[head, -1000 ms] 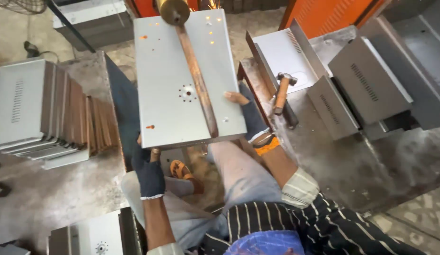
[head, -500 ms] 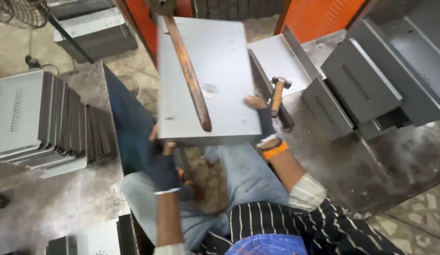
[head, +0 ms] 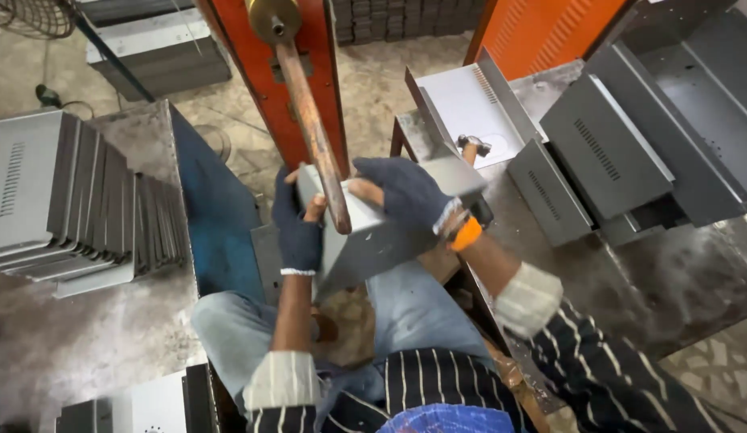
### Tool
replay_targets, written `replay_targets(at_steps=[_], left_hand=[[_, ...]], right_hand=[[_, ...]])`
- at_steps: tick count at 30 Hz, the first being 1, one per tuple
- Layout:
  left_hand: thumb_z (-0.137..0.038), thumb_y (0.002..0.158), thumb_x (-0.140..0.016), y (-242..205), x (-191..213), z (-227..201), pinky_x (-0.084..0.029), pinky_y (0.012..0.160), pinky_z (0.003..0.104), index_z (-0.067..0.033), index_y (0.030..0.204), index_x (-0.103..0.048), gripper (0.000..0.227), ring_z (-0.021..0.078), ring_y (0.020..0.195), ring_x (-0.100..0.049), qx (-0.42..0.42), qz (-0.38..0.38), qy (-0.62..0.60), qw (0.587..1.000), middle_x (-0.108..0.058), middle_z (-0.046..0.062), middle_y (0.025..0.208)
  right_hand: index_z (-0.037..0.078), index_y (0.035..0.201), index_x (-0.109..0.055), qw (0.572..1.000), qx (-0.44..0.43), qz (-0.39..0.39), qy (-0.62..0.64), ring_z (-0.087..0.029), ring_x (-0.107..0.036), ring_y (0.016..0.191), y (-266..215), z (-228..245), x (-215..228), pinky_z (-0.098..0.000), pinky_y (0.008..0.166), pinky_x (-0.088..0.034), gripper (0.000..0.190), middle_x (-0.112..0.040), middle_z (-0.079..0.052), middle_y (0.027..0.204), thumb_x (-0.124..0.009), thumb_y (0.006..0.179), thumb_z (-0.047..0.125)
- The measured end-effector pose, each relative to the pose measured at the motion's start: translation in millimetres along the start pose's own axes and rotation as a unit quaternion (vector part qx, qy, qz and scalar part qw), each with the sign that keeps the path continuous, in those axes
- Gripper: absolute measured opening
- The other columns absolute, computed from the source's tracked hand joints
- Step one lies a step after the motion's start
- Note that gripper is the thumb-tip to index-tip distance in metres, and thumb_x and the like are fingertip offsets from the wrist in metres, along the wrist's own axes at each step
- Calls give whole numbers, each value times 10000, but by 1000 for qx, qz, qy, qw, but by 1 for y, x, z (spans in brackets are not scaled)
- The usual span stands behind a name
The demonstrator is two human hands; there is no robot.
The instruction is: The person sits at a manual sheet-metal bending machine and folds flat metal panels by pulling the bending lever over each panel, then stacks the folded panels on the workbench. They reposition and turn each panel to bend different edges, and near the end they file the edge of a panel.
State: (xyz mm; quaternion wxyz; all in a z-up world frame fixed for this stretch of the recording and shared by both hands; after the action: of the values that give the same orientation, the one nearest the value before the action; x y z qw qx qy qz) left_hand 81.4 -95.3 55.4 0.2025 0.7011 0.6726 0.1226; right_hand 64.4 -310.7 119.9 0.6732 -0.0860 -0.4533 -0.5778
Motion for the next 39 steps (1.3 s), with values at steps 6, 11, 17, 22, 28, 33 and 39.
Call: replay_targets(at_steps=[6,11,17,22,28,33,39], left_hand=[[-315,960,-755,7,4,21,-415,1165,339,-28,1457,-505,626,223,1290,-561,0,57,-75,996,-585,102,1390],[-279,856,-850,-7,9,-20,-370,1187,351,-57,1478,-454,770,223,1358,-499,53,113,-73,990,-520,78,1437],[-227,776,-885,-21,7,-36,-404,1142,361,-94,1477,-418,852,199,1339,-488,148,122,-143,971,-491,32,1400],[-134,761,-891,-26,7,-18,-384,1195,353,-85,1454,-458,818,198,1358,-480,115,122,-174,970,-498,33,1380],[-128,735,-892,-28,7,-14,-441,1097,338,-94,1414,-491,790,181,1253,-501,93,114,-133,980,-498,25,1308],[-197,699,-955,-36,1,-33,-441,830,375,-87,1388,-482,843,228,1059,-526,210,73,-227,948,-541,81,1210],[-220,761,-941,-50,3,27,-454,1119,361,-88,1442,-491,827,200,1277,-534,82,75,-213,971,-541,56,1344]], right_hand=[[74,647,-733,985,-140,16,-103,-368,-667,610,48,11,7,-501,645,-529,478,-674,-169,634,-613,968,407],[110,595,-738,978,-70,20,-197,-339,-655,536,41,41,30,-476,579,-525,487,-661,-124,563,-623,964,405],[127,595,-743,971,-27,52,-231,-334,-654,523,33,47,33,-485,567,-523,470,-643,-119,541,-643,962,404],[146,616,-762,966,-39,80,-243,-352,-654,528,33,51,36,-503,563,-522,388,-649,-152,554,-674,890,406],[117,644,-762,955,-22,90,-283,-350,-664,561,35,55,37,-486,590,-535,385,-647,-160,580,-675,920,371],[140,663,-777,960,-60,146,-231,-342,-672,548,39,56,38,-487,597,-543,249,-650,-134,568,-730,750,369],[136,723,-772,947,-63,157,-272,-355,-673,598,33,50,30,-485,649,-551,407,-674,-165,634,-657,1008,404]])
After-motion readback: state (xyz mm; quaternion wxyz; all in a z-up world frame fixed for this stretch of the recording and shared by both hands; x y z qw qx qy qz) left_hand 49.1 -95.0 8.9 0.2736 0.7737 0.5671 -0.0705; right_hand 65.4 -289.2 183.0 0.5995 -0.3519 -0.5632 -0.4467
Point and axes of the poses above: each hand's wrist, its own y-axis towards the middle knuckle, its own x-axis out of the back of the hand, z = x × y, the point moved 1 cm from there along y, towards the middle knuckle
